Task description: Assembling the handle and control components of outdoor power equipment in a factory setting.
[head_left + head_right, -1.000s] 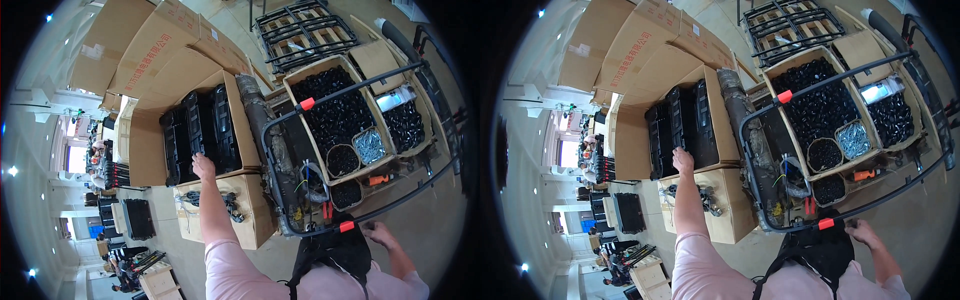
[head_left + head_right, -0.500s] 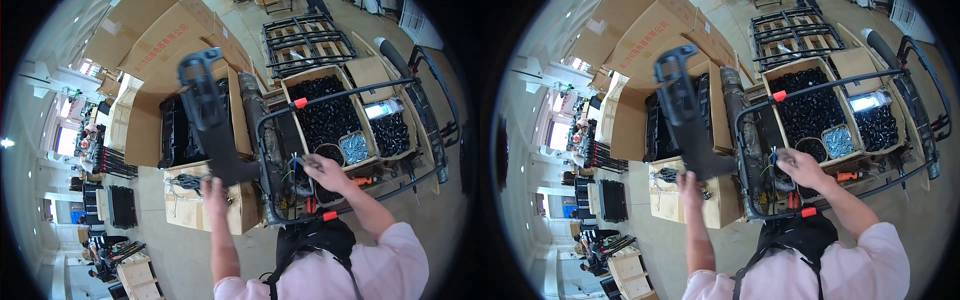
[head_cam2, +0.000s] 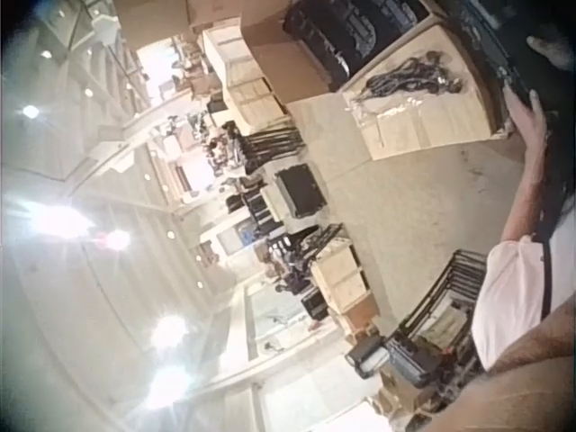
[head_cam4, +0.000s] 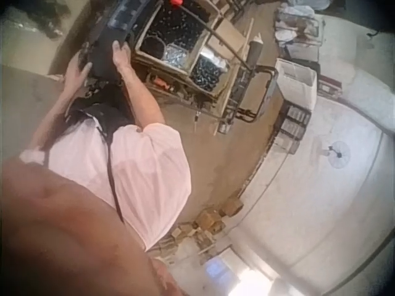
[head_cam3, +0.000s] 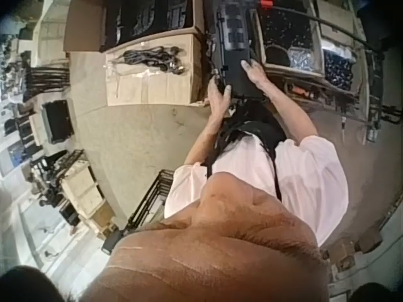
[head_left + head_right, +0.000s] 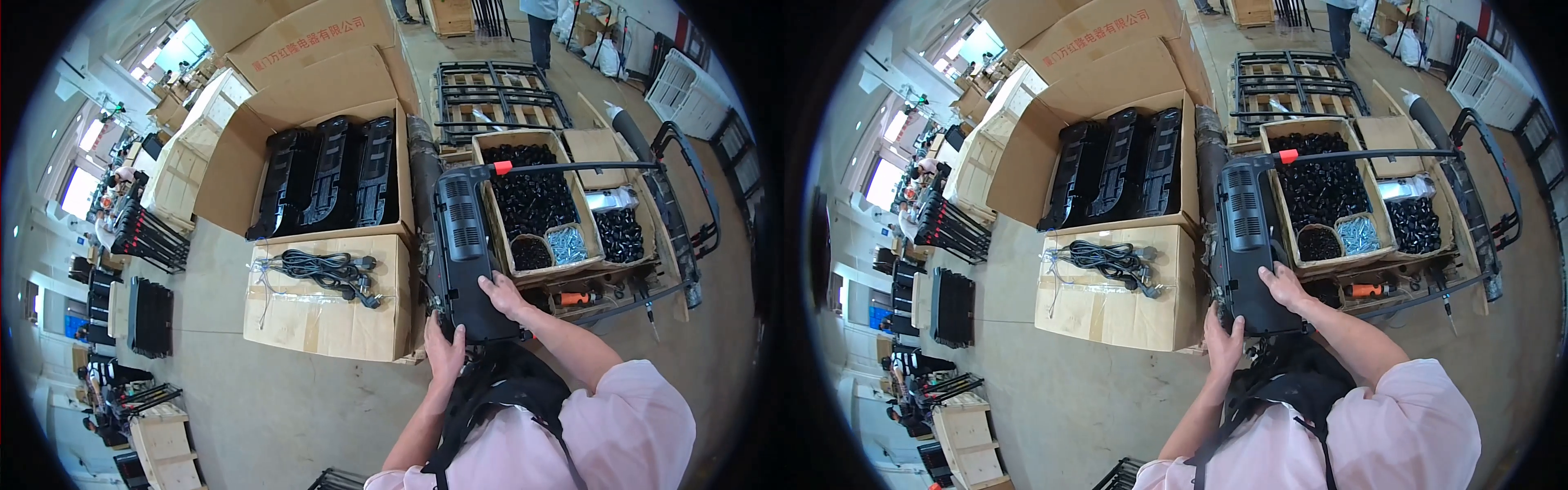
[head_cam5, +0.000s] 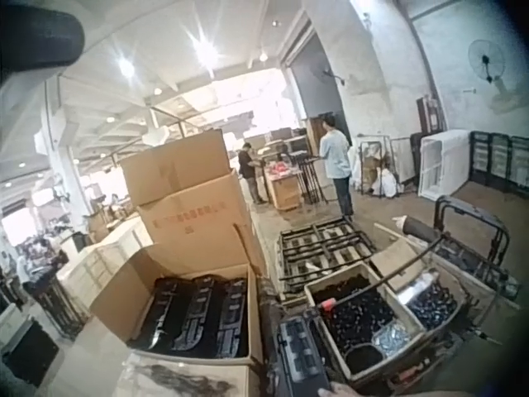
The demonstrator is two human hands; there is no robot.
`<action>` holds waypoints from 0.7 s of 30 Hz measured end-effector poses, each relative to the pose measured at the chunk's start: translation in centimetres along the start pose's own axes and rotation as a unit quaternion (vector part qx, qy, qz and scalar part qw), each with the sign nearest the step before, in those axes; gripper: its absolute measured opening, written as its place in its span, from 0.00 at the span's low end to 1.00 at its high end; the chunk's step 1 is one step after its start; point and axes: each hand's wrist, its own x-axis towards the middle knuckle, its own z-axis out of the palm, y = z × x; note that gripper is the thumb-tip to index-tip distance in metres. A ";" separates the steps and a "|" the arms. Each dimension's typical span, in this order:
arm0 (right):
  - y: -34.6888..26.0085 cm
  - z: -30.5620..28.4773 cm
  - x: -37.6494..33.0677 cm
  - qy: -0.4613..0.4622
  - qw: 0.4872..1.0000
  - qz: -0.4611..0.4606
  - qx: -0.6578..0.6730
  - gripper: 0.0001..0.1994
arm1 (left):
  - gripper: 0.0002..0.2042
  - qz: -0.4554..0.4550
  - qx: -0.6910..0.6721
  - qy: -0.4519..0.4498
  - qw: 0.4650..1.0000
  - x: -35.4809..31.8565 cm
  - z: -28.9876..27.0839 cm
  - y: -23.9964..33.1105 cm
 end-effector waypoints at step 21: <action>1.2 1.9 0.4 0.015 1.000 -0.016 -0.015 0.24 | 0.27 0.011 0.009 -0.096 0.995 -1.4 1.3 -1.9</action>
